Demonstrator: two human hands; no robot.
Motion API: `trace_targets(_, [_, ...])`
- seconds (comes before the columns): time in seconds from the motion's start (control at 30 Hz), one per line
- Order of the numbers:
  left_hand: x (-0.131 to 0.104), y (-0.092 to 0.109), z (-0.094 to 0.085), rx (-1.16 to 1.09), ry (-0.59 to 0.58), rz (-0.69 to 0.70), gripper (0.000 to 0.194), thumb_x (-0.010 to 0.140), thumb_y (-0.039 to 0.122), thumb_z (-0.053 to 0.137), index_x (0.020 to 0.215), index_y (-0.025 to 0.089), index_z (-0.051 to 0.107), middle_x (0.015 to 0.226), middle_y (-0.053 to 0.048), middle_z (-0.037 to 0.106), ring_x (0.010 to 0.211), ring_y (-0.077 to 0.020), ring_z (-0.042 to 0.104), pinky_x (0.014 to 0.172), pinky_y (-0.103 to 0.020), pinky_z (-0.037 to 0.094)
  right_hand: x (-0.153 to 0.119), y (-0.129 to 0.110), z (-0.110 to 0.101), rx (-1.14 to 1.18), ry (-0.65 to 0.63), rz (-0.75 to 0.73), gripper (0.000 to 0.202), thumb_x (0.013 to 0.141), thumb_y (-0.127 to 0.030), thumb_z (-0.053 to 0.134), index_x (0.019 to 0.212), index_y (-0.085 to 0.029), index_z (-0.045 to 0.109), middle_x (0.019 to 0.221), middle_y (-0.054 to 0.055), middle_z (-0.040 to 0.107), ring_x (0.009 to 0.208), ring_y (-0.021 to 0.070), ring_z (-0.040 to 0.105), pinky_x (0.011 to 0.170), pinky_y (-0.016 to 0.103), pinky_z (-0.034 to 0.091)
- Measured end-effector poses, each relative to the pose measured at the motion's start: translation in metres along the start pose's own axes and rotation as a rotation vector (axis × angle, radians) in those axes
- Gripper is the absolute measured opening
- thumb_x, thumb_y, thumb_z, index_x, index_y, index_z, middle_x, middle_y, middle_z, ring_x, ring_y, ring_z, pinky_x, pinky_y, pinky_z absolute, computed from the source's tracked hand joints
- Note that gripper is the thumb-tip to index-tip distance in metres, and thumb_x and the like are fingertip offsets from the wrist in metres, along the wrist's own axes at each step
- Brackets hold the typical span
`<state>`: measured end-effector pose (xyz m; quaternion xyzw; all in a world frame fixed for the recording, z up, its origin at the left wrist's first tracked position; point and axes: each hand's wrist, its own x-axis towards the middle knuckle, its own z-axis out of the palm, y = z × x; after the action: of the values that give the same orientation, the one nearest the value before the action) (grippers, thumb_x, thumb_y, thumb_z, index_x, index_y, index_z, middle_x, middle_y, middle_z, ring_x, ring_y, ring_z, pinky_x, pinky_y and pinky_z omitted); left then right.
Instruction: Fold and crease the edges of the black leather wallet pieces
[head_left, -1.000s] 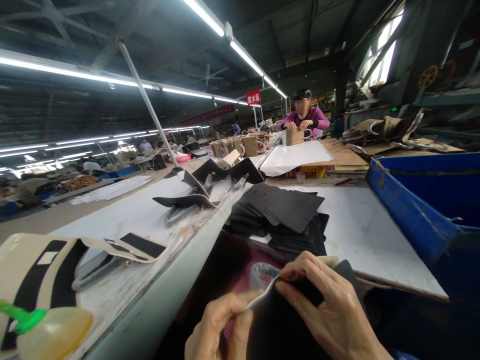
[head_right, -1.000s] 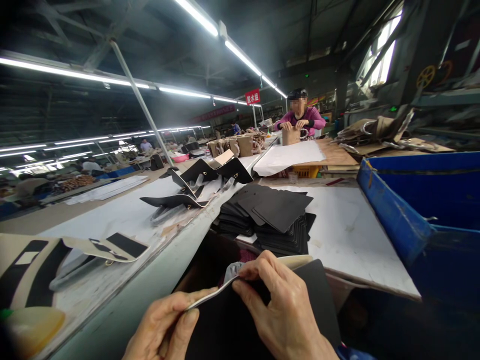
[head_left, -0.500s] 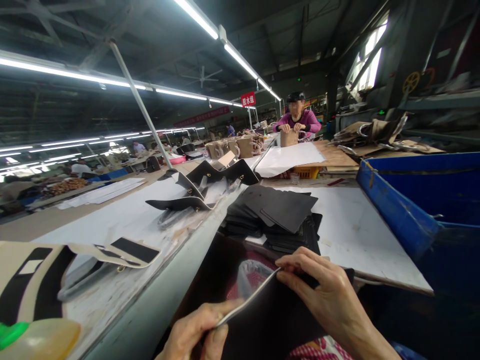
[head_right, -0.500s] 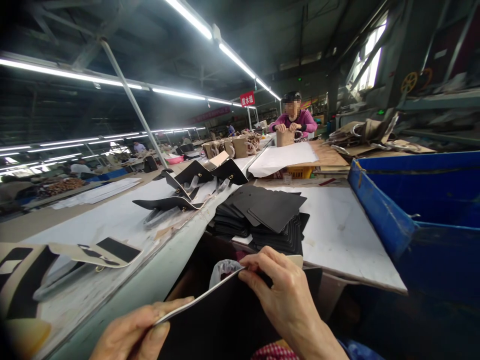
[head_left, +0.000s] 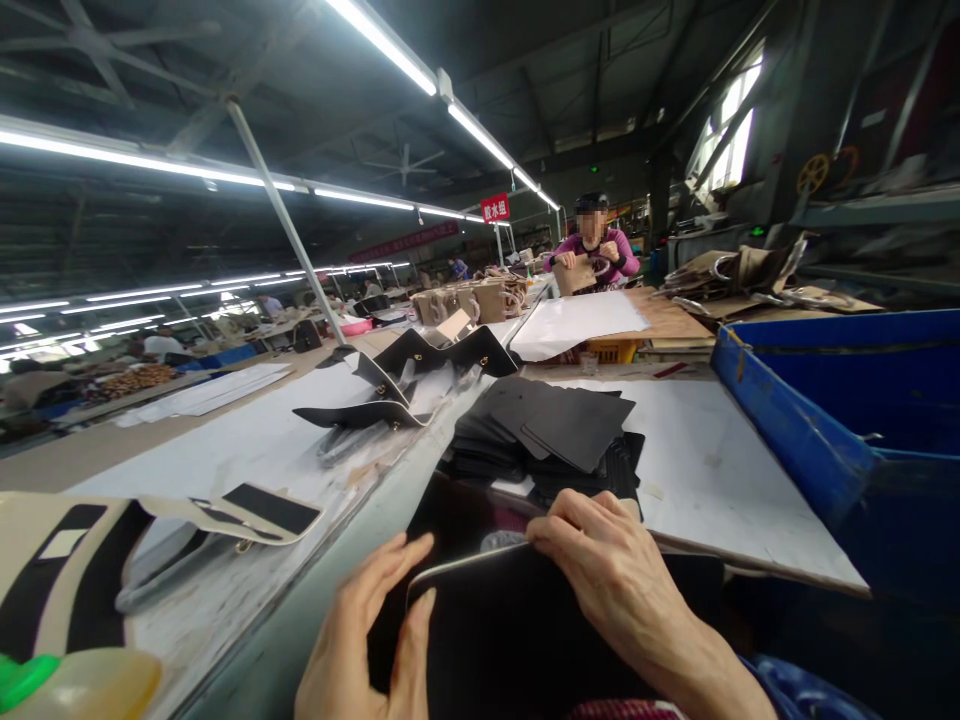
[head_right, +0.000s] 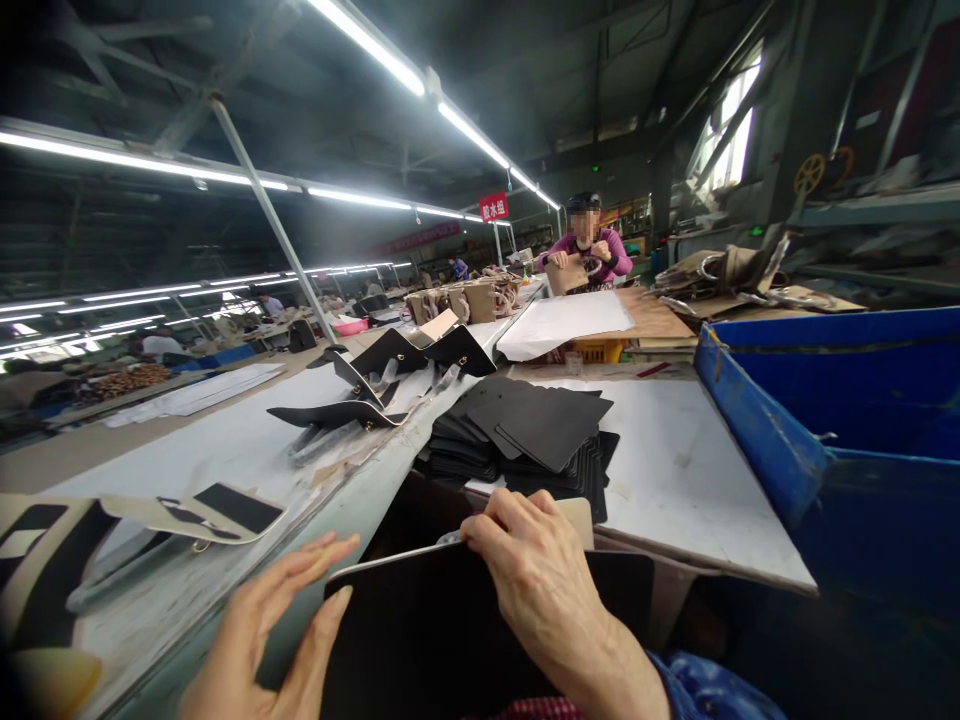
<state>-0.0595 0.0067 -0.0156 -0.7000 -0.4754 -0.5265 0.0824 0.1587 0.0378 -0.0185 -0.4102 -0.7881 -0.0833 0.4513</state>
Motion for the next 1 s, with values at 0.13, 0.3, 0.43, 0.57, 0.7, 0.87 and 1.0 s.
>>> trace_targets(0.13, [0.003,-0.003,0.020,0.364,-0.139,0.275,0.039,0.096,0.028,0.049,0.133,0.017,0.050,0.125,-0.009,0.068,0.109,-0.0226,0.069,0.082,-0.032,0.059,0.005,-0.010,0.009,-0.018,-0.005,-0.071,0.053,0.108,-0.032,0.017,0.083,-0.018,0.062,0.075,0.002,0.057,0.065,0.0149,0.048,0.071,0.032,0.029])
trace_targets(0.3, [0.004,0.030,0.056,0.363,-0.250,0.165,0.050,0.088,0.000,0.047,0.136,0.009,0.041,0.082,-0.001,0.074,0.074,-0.0198,0.070,0.073,-0.034,0.053,0.007,-0.017,0.007,-0.022,0.017,-0.116,0.051,0.108,-0.033,0.019,0.080,-0.018,0.059,0.074,0.002,0.058,0.066,0.0149,0.050,0.071,0.032,0.029])
trace_targets(0.43, [0.011,0.028,0.052,0.297,-0.215,0.120,0.043,0.088,0.001,0.051,0.128,0.017,0.048,0.078,0.003,0.071,0.068,-0.0183,0.067,0.069,-0.033,0.048,0.000,-0.008,-0.008,-0.081,0.057,-0.132,0.027,0.107,-0.026,0.038,0.099,-0.017,0.062,0.076,0.000,0.062,0.066,0.0146,0.052,0.071,0.032,0.029])
trace_targets(0.57, [0.016,0.014,0.034,0.183,-0.176,0.222,0.038,0.087,0.008,0.058,0.123,0.020,0.053,0.079,0.005,0.071,0.067,-0.0141,0.066,0.068,-0.029,0.048,-0.009,0.001,-0.022,-0.088,0.116,-0.065,0.009,0.101,-0.018,0.054,0.096,-0.018,0.062,0.081,-0.001,0.067,0.069,0.0132,0.055,0.073,0.030,0.032])
trace_targets(0.7, [0.016,0.014,0.026,0.080,-0.208,0.261,0.031,0.089,0.008,0.059,0.116,0.021,0.059,0.082,0.004,0.071,0.069,-0.0130,0.065,0.068,-0.029,0.048,-0.010,0.002,-0.024,-0.068,0.172,-0.030,0.009,0.097,-0.013,0.058,0.091,-0.017,0.064,0.082,0.000,0.065,0.072,0.0119,0.056,0.074,0.028,0.034])
trace_targets(0.87, [0.014,0.018,0.026,0.015,-0.238,0.273,0.022,0.090,0.007,0.057,0.106,0.021,0.063,0.078,0.003,0.069,0.068,-0.0137,0.063,0.066,-0.031,0.045,-0.006,-0.001,-0.023,-0.116,0.182,-0.025,0.008,0.097,-0.014,0.058,0.093,-0.016,0.064,0.081,0.001,0.064,0.072,0.0127,0.055,0.075,0.030,0.035])
trace_targets(1.0, [0.012,0.018,0.025,-0.014,-0.252,0.286,0.023,0.090,0.006,0.056,0.107,0.021,0.063,0.077,0.003,0.067,0.068,-0.0141,0.061,0.066,-0.031,0.043,-0.007,0.000,-0.023,-0.162,0.179,-0.043,0.011,0.098,-0.013,0.058,0.104,-0.015,0.066,0.080,0.002,0.061,0.072,0.0139,0.053,0.073,0.030,0.034])
